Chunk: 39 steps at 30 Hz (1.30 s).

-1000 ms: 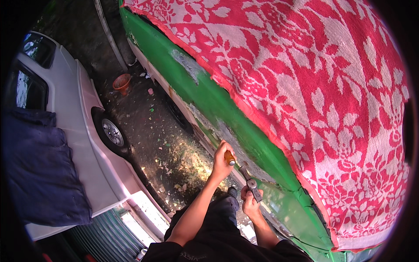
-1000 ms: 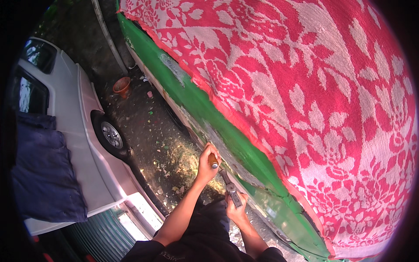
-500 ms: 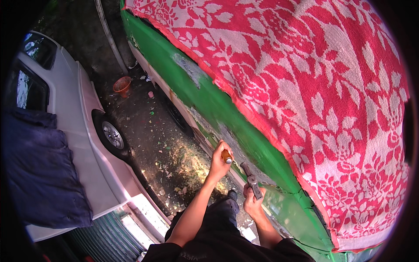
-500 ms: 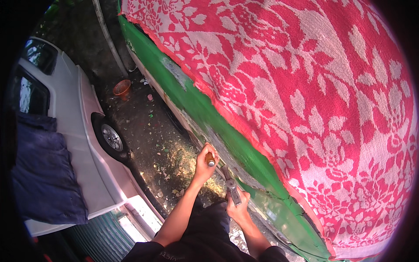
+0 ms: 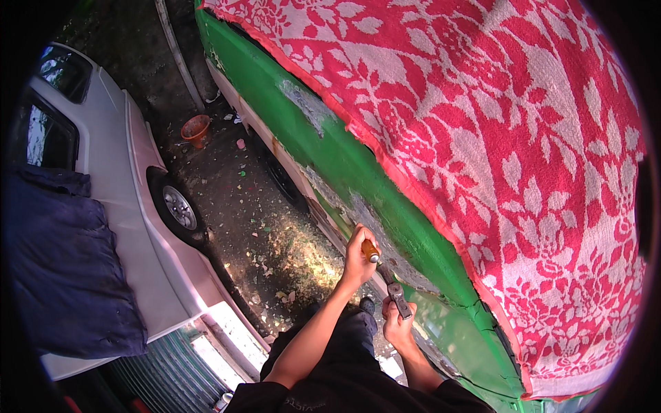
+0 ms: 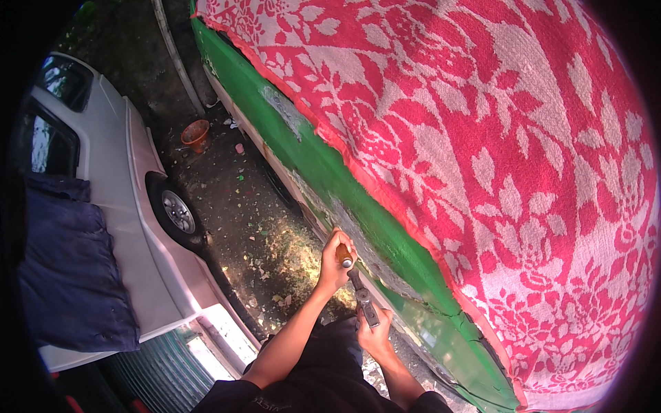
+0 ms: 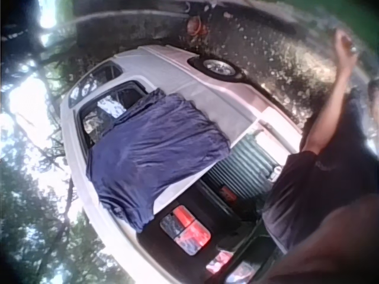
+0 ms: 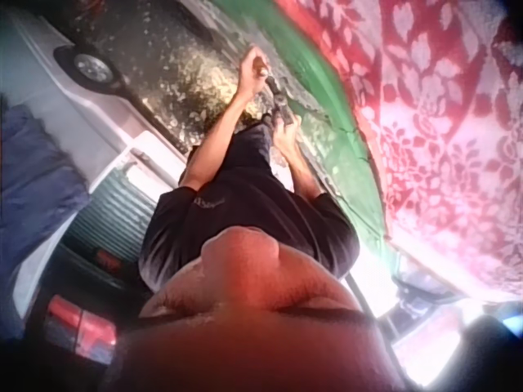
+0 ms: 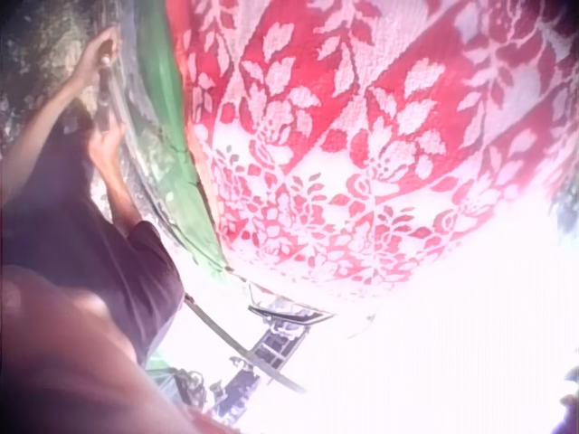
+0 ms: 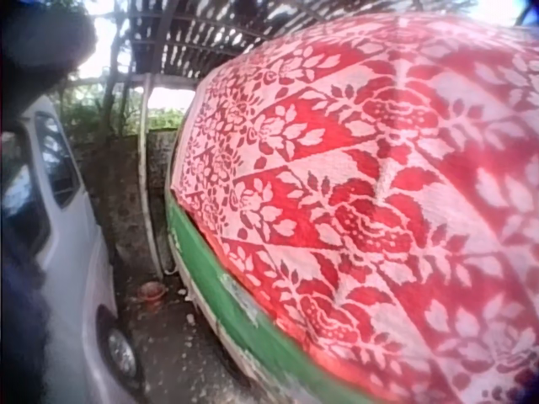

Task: The person uses a chisel and hammer to scrape and remove old paint from the side panel of a green car. They then retrieve a spray can and a lighter, ignite the lighter, and apply heat to the car panel while continuing to scrape the surface.

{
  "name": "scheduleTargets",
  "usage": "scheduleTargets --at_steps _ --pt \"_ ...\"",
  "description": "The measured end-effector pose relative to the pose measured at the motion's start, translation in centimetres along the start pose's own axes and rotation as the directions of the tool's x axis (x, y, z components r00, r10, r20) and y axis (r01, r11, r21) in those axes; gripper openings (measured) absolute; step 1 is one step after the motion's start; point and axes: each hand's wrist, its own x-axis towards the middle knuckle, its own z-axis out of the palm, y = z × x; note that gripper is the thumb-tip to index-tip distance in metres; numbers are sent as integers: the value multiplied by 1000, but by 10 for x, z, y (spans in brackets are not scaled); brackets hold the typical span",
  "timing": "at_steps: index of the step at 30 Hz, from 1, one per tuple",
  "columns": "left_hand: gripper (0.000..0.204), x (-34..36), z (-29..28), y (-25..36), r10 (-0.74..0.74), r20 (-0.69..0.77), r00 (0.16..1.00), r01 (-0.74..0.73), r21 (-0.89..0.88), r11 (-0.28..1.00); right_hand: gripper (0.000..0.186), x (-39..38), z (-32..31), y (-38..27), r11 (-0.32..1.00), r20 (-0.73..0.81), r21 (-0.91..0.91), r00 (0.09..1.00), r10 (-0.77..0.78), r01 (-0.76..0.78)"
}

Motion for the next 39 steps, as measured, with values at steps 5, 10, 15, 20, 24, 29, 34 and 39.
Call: scheduleTargets --at_steps 5,10,15,20,24,29,34,39 --pt "29 -1 1 3 37 -10 999 -36 67 997 9 -2 -4 9 1000 -8 11 1000 28 -28" --pt "26 7 -7 19 -18 28 999 21 -90 996 4 5 -3 3 989 22 -100 994 -108 110" --pt "22 4 -8 8 7 111 994 -15 72 997 11 5 -5 7 939 77 -129 947 -312 319" --pt "24 3 -7 -9 6 129 992 -17 91 996 9 11 -1 12 956 62 -193 975 -214 223" --pt "26 7 -4 -6 127 145 981 -163 269 949 27 9 -1 24 942 -29 -66 943 -331 328" --pt "31 2 -4 -1 104 160 982 -149 305 941 7 17 0 18 991 -7 -52 993 -120 120" --pt "31 5 0 1 43 126 991 -72 227 971 30 10 1 42 983 -53 -16 982 -182 181" --pt "32 7 0 -2 95 134 986 -127 258 958 38 -6 -2 60 932 -117 214 955 -274 294"
